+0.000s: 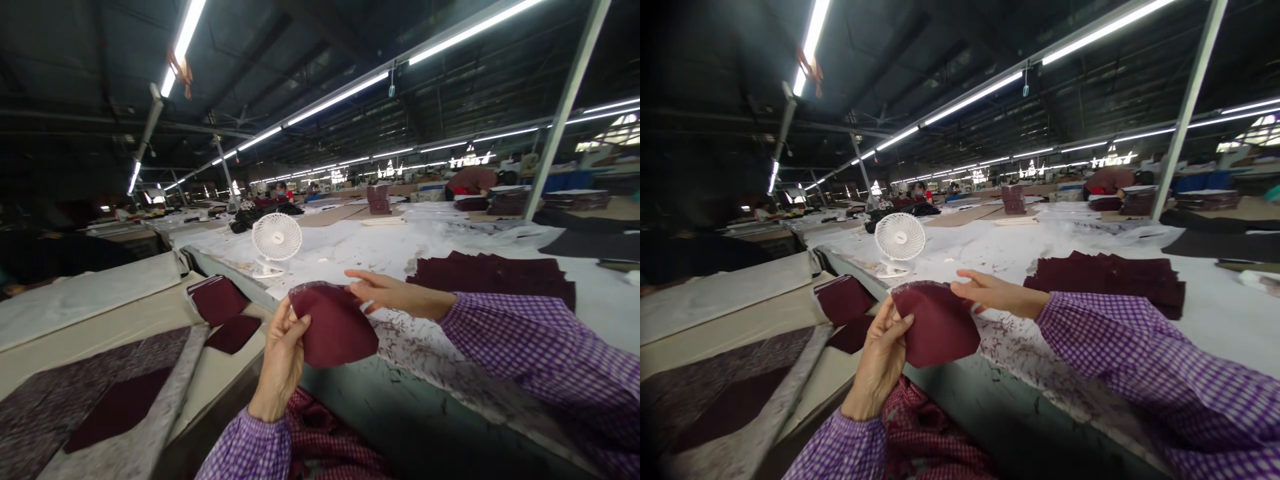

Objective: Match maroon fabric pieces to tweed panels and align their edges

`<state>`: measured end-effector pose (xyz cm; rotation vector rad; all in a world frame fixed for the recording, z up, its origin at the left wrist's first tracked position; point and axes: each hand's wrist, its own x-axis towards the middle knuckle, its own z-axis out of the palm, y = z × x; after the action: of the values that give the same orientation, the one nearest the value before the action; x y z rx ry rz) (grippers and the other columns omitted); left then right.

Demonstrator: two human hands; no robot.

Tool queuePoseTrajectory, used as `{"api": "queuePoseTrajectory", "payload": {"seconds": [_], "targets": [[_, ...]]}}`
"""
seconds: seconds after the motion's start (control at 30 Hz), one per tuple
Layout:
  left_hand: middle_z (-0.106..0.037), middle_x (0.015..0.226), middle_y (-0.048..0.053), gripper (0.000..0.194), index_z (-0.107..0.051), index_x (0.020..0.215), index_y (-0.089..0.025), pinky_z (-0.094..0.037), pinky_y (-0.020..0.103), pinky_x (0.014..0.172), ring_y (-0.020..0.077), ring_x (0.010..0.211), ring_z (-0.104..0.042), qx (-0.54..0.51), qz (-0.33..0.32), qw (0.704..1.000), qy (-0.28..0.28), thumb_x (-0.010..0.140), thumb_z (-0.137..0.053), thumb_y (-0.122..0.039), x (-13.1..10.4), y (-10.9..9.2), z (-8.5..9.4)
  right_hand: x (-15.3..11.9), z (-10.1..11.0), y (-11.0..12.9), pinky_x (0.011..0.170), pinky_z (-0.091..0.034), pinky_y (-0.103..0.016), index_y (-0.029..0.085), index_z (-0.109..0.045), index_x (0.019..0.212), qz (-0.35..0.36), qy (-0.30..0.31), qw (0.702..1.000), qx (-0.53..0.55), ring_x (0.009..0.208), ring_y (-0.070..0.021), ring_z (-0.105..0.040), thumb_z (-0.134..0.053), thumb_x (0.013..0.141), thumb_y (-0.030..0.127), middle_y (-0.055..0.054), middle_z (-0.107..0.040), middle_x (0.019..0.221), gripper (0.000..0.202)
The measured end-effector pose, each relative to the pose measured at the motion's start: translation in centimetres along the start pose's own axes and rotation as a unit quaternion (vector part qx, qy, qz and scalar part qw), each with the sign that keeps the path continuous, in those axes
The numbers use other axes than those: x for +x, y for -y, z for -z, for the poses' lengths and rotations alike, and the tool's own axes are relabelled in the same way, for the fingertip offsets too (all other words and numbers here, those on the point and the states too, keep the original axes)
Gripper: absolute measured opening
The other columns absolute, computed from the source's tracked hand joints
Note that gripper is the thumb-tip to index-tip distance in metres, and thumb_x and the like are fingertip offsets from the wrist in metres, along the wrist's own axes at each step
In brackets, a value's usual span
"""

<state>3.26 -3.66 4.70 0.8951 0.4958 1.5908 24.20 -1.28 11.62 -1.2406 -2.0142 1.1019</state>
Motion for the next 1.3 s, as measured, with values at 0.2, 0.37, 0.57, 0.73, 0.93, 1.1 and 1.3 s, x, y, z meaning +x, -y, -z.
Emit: {"api": "queuePoseTrajectory", "payload": {"seconds": [0.2,0.37,0.57,0.73,0.93,1.1,1.3], "targets": [[-0.07,0.104,-0.001,0.049,-0.059,0.114,-0.026,-0.051,0.019,0.084,0.012,0.093,-0.066,0.011,0.01,1.0,0.023,0.069,-0.071,-0.013,-1.0,1.1,0.8,-0.6,-1.4,0.0,0.088,-0.049,-0.037,0.02,-0.039,0.137,-0.012,0.065,0.989,0.133,0.11,-0.023,-0.055,-0.06,0.083,0.045,-0.012,-0.056,0.125,0.064],[-0.071,0.1,0.005,0.039,-0.06,0.106,-0.02,-0.054,0.027,0.078,0.0174,0.087,-0.068,0.015,0.062,0.997,0.036,0.069,-0.072,-0.019,-0.6,1.3,2.0,0.0,-1.5,-0.7,0.094,-0.045,-0.039,0.016,-0.037,0.136,0.024,0.011,0.986,0.163,0.102,-0.0191,-0.058,-0.068,0.074,0.022,-0.011,-0.059,0.119,0.069],[-0.07,0.092,0.01,0.039,-0.064,0.1,-0.013,-0.053,0.025,0.067,0.0174,0.076,-0.067,0.096,0.107,0.988,0.06,0.077,-0.066,-0.043,0.1,-1.1,0.5,-1.4,-1.2,0.1,0.089,-0.046,-0.037,0.016,-0.037,0.138,0.017,0.07,0.987,0.14,0.098,-0.0186,-0.058,-0.069,0.073,0.022,-0.01,-0.059,0.114,0.072],[-0.071,0.083,0.011,0.057,-0.069,0.092,-0.011,-0.048,0.024,0.058,0.0161,0.065,-0.064,0.183,0.165,0.96,0.133,0.079,-0.05,-0.063,1.3,-2.9,-2.1,-2.4,-0.7,1.1,0.085,-0.048,-0.034,0.019,-0.037,0.138,-0.011,0.099,0.981,0.168,0.097,-0.0182,-0.06,-0.065,0.077,0.028,-0.011,-0.058,0.12,0.067],[-0.071,0.075,0.005,0.033,-0.073,0.08,-0.017,-0.043,0.025,0.059,0.0169,0.066,-0.061,0.46,0.053,0.857,0.224,0.078,-0.058,-0.047,3.0,-0.7,-3.7,-1.8,0.2,-1.3,0.085,-0.046,-0.035,0.015,-0.038,0.137,0.02,0.051,0.995,-0.081,0.104,-0.0231,-0.058,-0.061,0.075,0.019,-0.012,-0.06,0.118,0.067],[-0.07,0.072,0.002,0.01,-0.073,0.08,-0.023,-0.042,0.028,0.063,0.0178,0.065,-0.06,0.608,-0.098,0.764,0.194,0.073,-0.064,-0.024,3.5,2.8,-5.0,-0.8,0.6,-3.5,0.08,-0.046,-0.032,0.014,-0.047,0.129,0.066,0.014,0.979,-0.191,0.097,-0.0227,-0.061,-0.062,0.073,0.021,-0.008,-0.065,0.108,0.058],[-0.068,0.085,0.006,0.019,-0.073,0.084,-0.019,-0.044,0.031,0.077,0.0198,0.083,-0.061,0.653,-0.148,0.715,0.202,0.077,-0.058,-0.011,4.6,5.9,-4.8,0.0,2.3,-5.7,0.072,-0.046,-0.028,0.011,-0.048,0.128,0.071,-0.012,0.967,-0.243,0.081,-0.0181,-0.063,-0.059,0.076,0.022,-0.006,-0.069,0.09,0.055]]}}
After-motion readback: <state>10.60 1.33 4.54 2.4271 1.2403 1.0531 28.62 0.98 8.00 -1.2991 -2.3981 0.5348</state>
